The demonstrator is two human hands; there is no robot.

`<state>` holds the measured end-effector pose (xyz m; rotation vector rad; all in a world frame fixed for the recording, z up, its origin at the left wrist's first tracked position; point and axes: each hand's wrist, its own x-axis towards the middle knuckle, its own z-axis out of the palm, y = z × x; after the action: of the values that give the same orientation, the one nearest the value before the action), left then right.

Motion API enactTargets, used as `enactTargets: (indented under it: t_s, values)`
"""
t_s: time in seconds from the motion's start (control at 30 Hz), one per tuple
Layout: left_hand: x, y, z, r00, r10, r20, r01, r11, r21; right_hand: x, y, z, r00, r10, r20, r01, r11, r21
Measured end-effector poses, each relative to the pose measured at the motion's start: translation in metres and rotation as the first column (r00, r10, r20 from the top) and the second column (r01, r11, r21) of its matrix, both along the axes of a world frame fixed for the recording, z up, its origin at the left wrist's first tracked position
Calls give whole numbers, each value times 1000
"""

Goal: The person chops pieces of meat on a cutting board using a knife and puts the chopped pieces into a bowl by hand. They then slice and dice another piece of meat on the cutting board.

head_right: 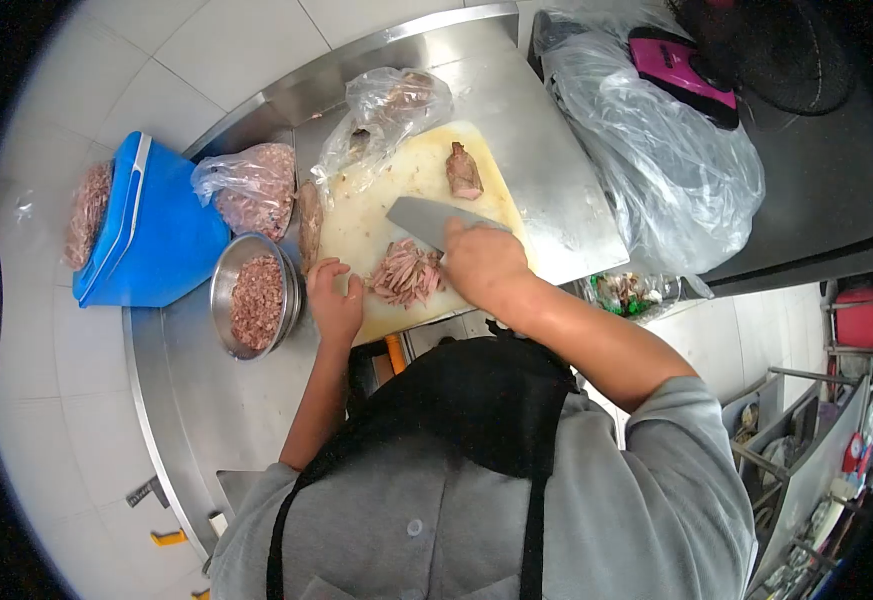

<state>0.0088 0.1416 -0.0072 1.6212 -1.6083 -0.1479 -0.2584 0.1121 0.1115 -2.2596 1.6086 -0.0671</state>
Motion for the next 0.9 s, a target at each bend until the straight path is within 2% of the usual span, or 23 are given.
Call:
enactTargets:
  t_s: [0.07, 0.1, 0.13, 0.17, 0.23, 0.37, 0.43, 0.53, 0.57, 0.63, 0.67, 0.73, 0.77, 0.8, 0.83, 0.87, 0.9]
  values:
    - [6, 6, -1, 999, 33, 18, -33, 999, -12, 3, 19, 77, 940, 196, 280, -191, 981, -48]
    - [8, 6, -2, 998, 54, 34, -53, 998, -19, 1, 32, 111, 859, 423, 287, -370, 902, -221]
    - [8, 4, -3, 999, 38, 32, -38, 999, -10, -1, 45, 145, 742, 623, 246, -508, 763, -398]
    - [9, 5, -5, 997, 73, 26, -73, 997, -13, -3, 59, 167, 635, 745, 203, -574, 631, -521]
    - [8, 11, -3, 996, 88, -13, -88, 996, -28, -10, 75, 190, 544, 817, 192, -608, 542, -581]
    - [21, 24, -14, 992, 115, 50, -114, 993, -28, -16, 84, 211, 486, 842, 233, -622, 521, -584]
    - [17, 24, -17, 986, 167, -8, -167, 986, -27, -17, 84, 216, 481, 842, 243, -629, 524, -574]
    - [19, 34, -25, 976, 219, 10, -218, 975, -34, -22, 77, 214, 496, 813, 304, -606, 575, -549]
    - [9, 12, -27, 976, 219, -15, -220, 973, -65, -24, 75, 213, 520, 796, 310, -596, 598, -536]
    - [12, 41, -13, 977, 209, -49, -211, 977, -23, -32, 47, 202, 637, 642, 427, -495, 765, -411]
    - [8, 34, -12, 976, 199, -92, -204, 978, -49, -34, 35, 188, 732, 519, 441, -427, 855, -295]
    - [4, 32, -11, 975, 207, -86, -210, 977, -39, -39, 5, 124, 932, 210, 295, -230, 973, 34]
    - [-2, 29, -9, 984, 167, -53, -170, 985, -38, -39, -7, 86, 975, 168, 146, -189, 971, 146]
    - [-6, 28, -8, 992, 125, -16, -126, 992, -30, -41, -8, 43, 986, 107, 126, -124, 983, 136]
    - [-7, 24, -13, 994, 86, 71, -83, 996, -37, -37, -7, 15, 996, 73, 48, -82, 971, 226]
    - [-17, 20, -10, 994, 91, 68, -88, 995, -44, -33, -1, -14, 998, 36, 51, -47, 969, 243]
    - [-32, 18, -5, 998, 23, 52, -19, 997, -80, -27, 9, -44, 999, 31, 41, -35, 995, 98]
